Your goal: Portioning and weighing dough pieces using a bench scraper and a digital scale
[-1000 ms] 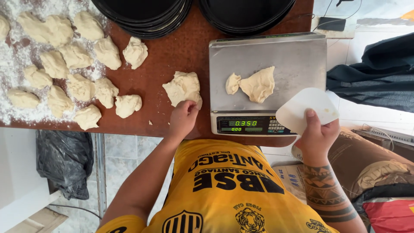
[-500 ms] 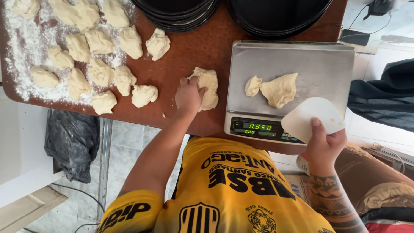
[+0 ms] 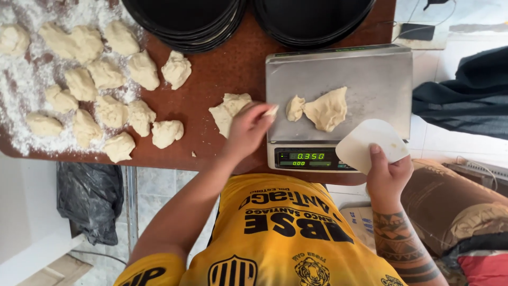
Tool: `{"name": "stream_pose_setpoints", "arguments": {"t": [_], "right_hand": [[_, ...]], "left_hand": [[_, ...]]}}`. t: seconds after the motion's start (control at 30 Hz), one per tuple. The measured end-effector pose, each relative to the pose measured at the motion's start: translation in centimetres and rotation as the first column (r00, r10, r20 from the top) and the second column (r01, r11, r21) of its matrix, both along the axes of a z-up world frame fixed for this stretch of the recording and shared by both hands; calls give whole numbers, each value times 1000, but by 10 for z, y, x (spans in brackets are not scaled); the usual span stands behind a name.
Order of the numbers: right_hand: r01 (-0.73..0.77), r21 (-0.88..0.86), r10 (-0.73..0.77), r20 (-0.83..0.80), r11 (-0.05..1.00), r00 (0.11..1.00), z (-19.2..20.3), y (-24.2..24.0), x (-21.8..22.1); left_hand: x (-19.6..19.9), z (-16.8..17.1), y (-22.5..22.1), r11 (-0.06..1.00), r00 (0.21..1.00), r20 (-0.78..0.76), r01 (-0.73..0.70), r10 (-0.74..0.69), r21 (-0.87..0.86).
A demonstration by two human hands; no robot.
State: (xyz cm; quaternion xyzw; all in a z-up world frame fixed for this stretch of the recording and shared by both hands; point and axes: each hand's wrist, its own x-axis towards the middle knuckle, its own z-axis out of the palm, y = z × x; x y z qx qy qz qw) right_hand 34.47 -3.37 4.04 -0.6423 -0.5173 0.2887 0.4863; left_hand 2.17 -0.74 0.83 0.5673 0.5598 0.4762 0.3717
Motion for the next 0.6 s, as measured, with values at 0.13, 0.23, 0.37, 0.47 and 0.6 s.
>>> {"name": "stream_pose_setpoints", "arguments": {"t": [0.13, 0.23, 0.37, 0.47, 0.6], "right_hand": [[16, 30, -17, 22, 999, 1000, -7, -3, 11], [56, 31, -58, 70, 998, 996, 5, -7, 12], [77, 18, -78, 43, 997, 996, 21, -15, 7], [96, 12, -96, 32, 995, 995, 11, -22, 14], [95, 9, -96, 79, 995, 992, 5, -25, 18]], "left_hand": [[49, -8, 29, 940, 960, -268, 165, -83, 300], [87, -18, 31, 904, 862, -506, 238, -28, 355], [103, 2, 31, 924, 647, -759, 331, -75, 191], [96, 37, 43, 937, 603, -781, 343, -161, 71], [67, 35, 68, 852, 738, -636, 166, 227, 496]]}}
